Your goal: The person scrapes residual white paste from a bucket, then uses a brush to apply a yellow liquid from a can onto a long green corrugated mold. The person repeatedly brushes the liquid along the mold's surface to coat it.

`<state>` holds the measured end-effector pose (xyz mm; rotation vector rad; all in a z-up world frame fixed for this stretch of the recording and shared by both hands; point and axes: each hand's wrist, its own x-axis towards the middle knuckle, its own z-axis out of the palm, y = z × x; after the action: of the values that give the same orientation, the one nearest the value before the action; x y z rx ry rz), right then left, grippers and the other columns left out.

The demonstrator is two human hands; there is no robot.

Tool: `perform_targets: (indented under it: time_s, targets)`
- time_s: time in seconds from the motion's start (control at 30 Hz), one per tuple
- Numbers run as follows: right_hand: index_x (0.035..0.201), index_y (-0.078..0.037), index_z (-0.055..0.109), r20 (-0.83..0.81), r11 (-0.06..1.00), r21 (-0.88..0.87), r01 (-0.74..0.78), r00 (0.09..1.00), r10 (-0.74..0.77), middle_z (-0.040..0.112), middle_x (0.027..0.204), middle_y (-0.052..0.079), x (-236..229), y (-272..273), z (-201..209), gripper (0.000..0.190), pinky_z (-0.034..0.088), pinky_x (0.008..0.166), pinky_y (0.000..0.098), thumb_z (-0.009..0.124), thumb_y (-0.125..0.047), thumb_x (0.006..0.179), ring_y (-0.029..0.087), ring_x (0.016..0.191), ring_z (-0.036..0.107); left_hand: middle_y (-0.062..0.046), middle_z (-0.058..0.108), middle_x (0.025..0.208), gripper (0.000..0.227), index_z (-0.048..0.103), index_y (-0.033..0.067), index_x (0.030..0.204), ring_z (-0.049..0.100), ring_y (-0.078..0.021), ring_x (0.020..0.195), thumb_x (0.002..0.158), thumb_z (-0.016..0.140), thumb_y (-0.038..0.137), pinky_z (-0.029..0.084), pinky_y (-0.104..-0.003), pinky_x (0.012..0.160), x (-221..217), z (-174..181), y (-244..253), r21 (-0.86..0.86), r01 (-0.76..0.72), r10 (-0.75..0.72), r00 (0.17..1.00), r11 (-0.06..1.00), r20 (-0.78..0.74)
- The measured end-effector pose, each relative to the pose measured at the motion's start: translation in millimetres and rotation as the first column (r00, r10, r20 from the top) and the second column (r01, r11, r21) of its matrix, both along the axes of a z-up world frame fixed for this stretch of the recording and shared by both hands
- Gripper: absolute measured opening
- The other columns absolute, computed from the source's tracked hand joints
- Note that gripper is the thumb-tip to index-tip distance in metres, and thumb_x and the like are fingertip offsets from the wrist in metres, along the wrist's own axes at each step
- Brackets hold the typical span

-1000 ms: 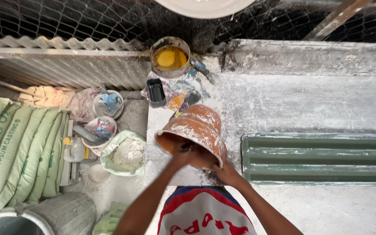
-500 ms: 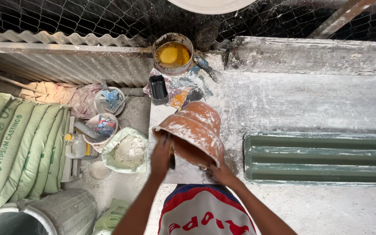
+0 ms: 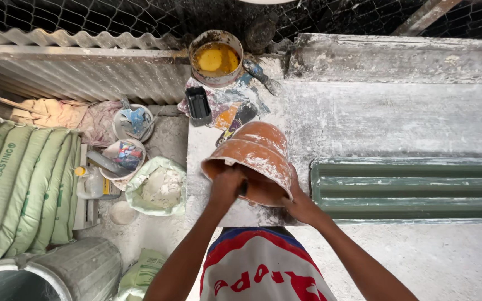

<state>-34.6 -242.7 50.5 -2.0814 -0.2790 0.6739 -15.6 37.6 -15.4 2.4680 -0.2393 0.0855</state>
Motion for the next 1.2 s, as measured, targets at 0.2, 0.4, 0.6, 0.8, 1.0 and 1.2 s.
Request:
perform_targets:
  time_s: [0.2,0.4,0.6,0.8,1.0,1.2]
  targets:
    - [0.157,-0.015,-0.023,-0.068,0.982,-0.113,0.151,0.985,-0.159,0.044,0.150,0.032,-17.6,12.2,-65.4,0.098,0.040,0.113,0.0421,0.055,-0.020,0.097,0.042,0.137,0.050,-0.017,0.073,0.104,0.030,0.072,0.0087,0.112,0.069,-0.0329,0.091,0.086,0.074,0.021,0.055,-0.043,0.081,6.3,-26.5,-75.0,-0.288,-0.144,0.161,0.986,0.947,0.038]
    - [0.157,-0.015,-0.024,0.005,0.983,-0.079,0.168,0.986,-0.169,0.057,0.138,0.030,-24.5,11.7,-64.7,0.100,0.046,0.107,0.0443,0.055,-0.022,0.095,0.043,0.124,0.061,-0.015,0.074,0.107,0.033,0.070,0.0064,0.116,0.070,-0.0265,0.095,0.091,0.075,0.028,0.055,-0.038,0.087,-17.8,-22.6,-10.6,-0.414,-0.115,-0.031,0.943,0.903,-0.331]
    - [0.162,-0.026,-0.023,-0.361,0.914,-0.134,0.384,0.840,-0.406,0.063,0.128,0.033,-35.6,39.8,-59.8,0.098,0.057,0.090,0.0486,0.050,-0.029,0.097,0.045,0.105,0.066,-0.019,0.069,0.121,0.045,0.061,0.0075,0.137,0.070,-0.0349,0.099,0.093,0.070,0.012,0.057,-0.042,0.084,-40.0,0.3,29.7,-0.268,-0.077,0.099,0.993,0.960,0.069]
    - [0.163,-0.027,-0.023,-0.209,0.930,0.084,0.359,0.919,-0.336,0.044,0.152,0.029,-18.7,39.0,-28.2,0.093,0.051,0.103,0.0489,0.046,-0.044,0.104,0.043,0.123,0.062,-0.011,0.069,0.113,0.040,0.056,0.0020,0.130,0.065,-0.0133,0.102,0.097,0.071,0.017,0.055,-0.031,0.086,-35.1,62.1,-52.1,-0.824,-0.104,-0.141,0.966,0.557,-0.217]
    - [0.160,-0.013,0.035,-0.104,0.905,-0.111,0.410,0.901,-0.421,0.049,0.156,0.021,34.4,26.7,50.0,0.065,0.034,0.120,0.0451,0.040,-0.051,0.107,0.034,0.145,0.047,-0.011,0.075,0.090,0.037,0.067,0.0055,0.111,0.076,-0.0211,0.076,0.098,0.064,0.040,0.064,-0.034,0.068,8.8,125.0,-3.8,-0.449,-0.248,-0.173,0.684,0.858,-0.709]
    - [0.160,-0.009,0.033,0.001,0.865,0.401,0.301,0.944,-0.329,0.038,0.163,0.019,89.2,45.3,90.0,0.072,0.024,0.123,0.0438,0.053,-0.044,0.100,0.033,0.152,0.033,-0.022,0.076,0.094,0.043,0.073,0.0043,0.106,0.073,-0.0377,0.082,0.100,0.056,0.044,0.057,-0.045,0.075,69.8,96.7,-10.0,-0.080,-0.134,0.091,0.912,0.988,-0.399]
